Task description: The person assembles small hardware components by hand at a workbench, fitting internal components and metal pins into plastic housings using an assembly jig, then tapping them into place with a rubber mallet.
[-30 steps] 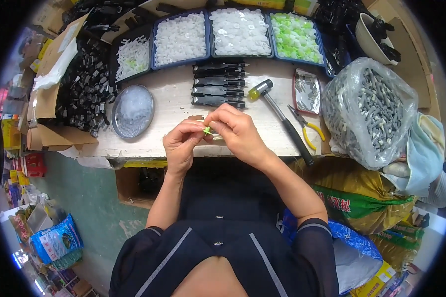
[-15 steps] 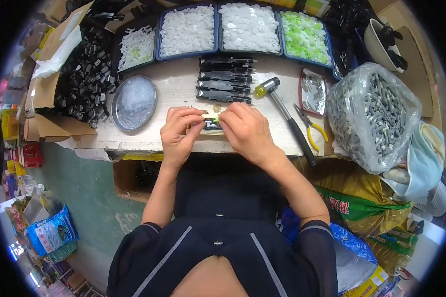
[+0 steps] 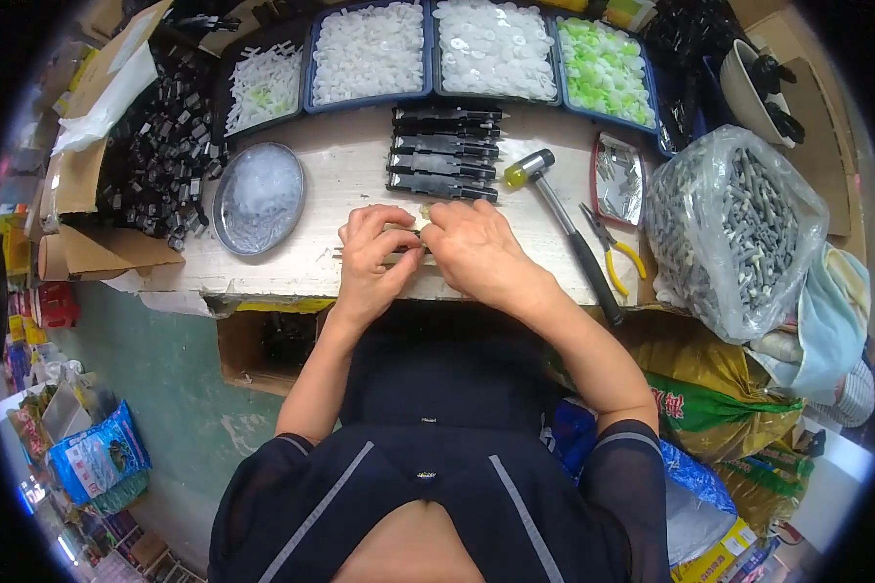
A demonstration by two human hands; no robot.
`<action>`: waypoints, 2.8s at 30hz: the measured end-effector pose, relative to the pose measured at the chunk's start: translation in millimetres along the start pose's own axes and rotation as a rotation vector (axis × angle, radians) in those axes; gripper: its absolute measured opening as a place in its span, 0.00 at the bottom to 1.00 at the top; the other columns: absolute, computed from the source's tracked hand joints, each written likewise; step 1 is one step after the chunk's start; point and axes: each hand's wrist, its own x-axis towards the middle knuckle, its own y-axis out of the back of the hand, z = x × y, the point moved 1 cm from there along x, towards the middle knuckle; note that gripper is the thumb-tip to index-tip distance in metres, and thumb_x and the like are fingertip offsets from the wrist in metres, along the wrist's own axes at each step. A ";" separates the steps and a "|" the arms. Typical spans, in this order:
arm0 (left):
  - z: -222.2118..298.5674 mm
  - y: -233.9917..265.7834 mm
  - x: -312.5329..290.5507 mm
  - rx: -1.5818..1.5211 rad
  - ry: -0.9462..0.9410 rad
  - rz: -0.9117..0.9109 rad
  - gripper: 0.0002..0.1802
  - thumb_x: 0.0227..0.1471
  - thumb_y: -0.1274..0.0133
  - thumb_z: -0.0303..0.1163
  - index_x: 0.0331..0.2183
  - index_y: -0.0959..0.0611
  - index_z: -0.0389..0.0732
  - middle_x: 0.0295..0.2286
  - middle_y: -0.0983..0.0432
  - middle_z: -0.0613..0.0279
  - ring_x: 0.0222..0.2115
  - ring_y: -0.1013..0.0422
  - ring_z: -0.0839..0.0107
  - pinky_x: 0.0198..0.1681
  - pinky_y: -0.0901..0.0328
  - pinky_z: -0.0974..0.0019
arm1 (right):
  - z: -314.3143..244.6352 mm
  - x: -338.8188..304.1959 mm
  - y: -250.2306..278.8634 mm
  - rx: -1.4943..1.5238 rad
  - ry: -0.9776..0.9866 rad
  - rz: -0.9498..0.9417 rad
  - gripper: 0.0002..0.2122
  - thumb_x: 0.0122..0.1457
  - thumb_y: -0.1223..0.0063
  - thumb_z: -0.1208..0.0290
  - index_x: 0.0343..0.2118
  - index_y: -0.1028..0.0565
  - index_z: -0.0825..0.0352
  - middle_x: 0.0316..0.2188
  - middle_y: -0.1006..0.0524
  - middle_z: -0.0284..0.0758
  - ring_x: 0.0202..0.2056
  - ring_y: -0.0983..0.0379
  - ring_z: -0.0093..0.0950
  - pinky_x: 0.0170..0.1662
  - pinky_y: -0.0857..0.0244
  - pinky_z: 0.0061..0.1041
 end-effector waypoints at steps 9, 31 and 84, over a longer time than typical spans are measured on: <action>1.0 -0.1 2.0 0.015 0.034 -0.072 0.06 0.36 0.43 0.26 0.24 0.21 0.42 0.33 0.30 0.66 0.41 0.39 0.65 0.44 0.50 0.61 | 11.2 -4.0 11.3 0.086 -0.050 -0.025 0.04 0.44 0.47 0.76 0.25 0.28 0.67 0.24 0.31 0.37 0.30 0.31 0.36 0.32 0.39 0.33; -3.5 14.2 11.6 0.139 -0.181 -0.264 0.14 0.39 0.40 0.35 0.32 0.20 0.44 0.36 0.32 0.62 0.42 0.40 0.62 0.44 0.49 0.58 | 213.5 -239.4 182.5 -0.441 -0.997 0.215 0.17 0.52 0.47 0.64 0.42 0.28 0.67 0.36 0.28 0.44 0.39 0.31 0.39 0.44 0.39 0.32; -66.2 138.5 -11.7 0.033 0.398 0.292 0.07 0.40 0.44 0.19 0.28 0.20 0.33 0.22 0.29 0.65 0.21 0.33 0.80 0.24 0.39 0.76 | 272.5 -275.0 204.1 -0.171 -1.055 0.273 0.09 0.50 0.47 0.71 0.30 0.29 0.73 0.22 0.27 0.33 0.25 0.35 0.22 0.31 0.39 0.23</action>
